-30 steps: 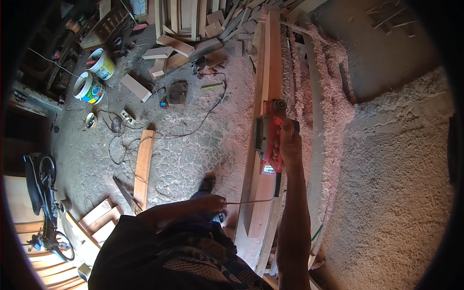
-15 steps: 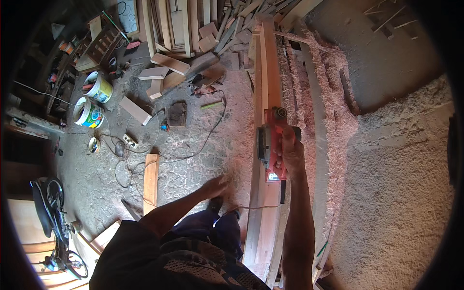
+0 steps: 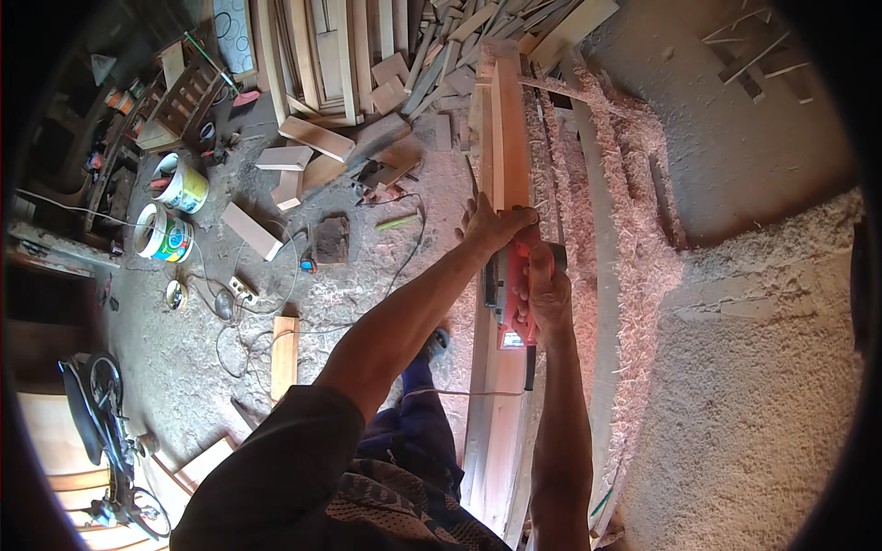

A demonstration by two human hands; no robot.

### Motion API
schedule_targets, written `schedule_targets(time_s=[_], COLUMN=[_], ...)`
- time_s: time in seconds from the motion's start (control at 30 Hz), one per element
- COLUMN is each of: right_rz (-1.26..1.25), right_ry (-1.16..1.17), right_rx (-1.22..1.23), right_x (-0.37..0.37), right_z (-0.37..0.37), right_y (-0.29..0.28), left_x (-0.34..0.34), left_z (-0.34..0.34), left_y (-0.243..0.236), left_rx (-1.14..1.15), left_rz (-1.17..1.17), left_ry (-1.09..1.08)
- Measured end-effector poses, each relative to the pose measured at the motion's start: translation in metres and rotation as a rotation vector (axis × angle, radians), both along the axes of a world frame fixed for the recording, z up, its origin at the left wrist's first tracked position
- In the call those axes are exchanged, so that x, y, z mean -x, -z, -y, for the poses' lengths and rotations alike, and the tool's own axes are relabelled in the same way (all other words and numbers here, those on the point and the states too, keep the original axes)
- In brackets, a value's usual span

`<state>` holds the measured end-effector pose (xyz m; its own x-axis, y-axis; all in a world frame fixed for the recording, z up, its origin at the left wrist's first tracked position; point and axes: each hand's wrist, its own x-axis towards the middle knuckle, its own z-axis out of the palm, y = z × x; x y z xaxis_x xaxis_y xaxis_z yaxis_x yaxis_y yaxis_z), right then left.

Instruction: The person uses a red electric planer to smooth a long wooden plank on a workbench, then switches to a circular saw to cut the plank. The person repositions the plank between passes and handles the cut pieces.

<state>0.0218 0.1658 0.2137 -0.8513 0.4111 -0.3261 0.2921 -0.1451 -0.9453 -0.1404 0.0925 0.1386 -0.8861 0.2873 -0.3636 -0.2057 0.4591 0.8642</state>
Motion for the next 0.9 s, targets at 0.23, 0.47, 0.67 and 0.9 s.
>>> schedule_targets(time_s=[0.23,0.47,0.67,0.9], right_rz=[-0.108,0.108,0.075,0.033], right_ry=[-0.059,0.019,0.014,0.005], right_rx=[-0.227,-0.102,-0.108,-0.140], right_x=[0.043,0.105,0.148,0.193], right_z=[-0.038,-0.044,-0.063,-0.078], right_y=[0.034,0.014,0.014,0.025], left_x=[0.035,0.095,0.134,0.178], left_z=[-0.025,-0.040,-0.055,-0.070], left_y=[-0.014,-0.008,-0.026,-0.024], left_rx=[0.019,0.018,0.000,0.028], left_rz=[0.004,-0.018,-0.026,-0.006], left_ry=[-0.058,-0.088,-0.053,-0.075])
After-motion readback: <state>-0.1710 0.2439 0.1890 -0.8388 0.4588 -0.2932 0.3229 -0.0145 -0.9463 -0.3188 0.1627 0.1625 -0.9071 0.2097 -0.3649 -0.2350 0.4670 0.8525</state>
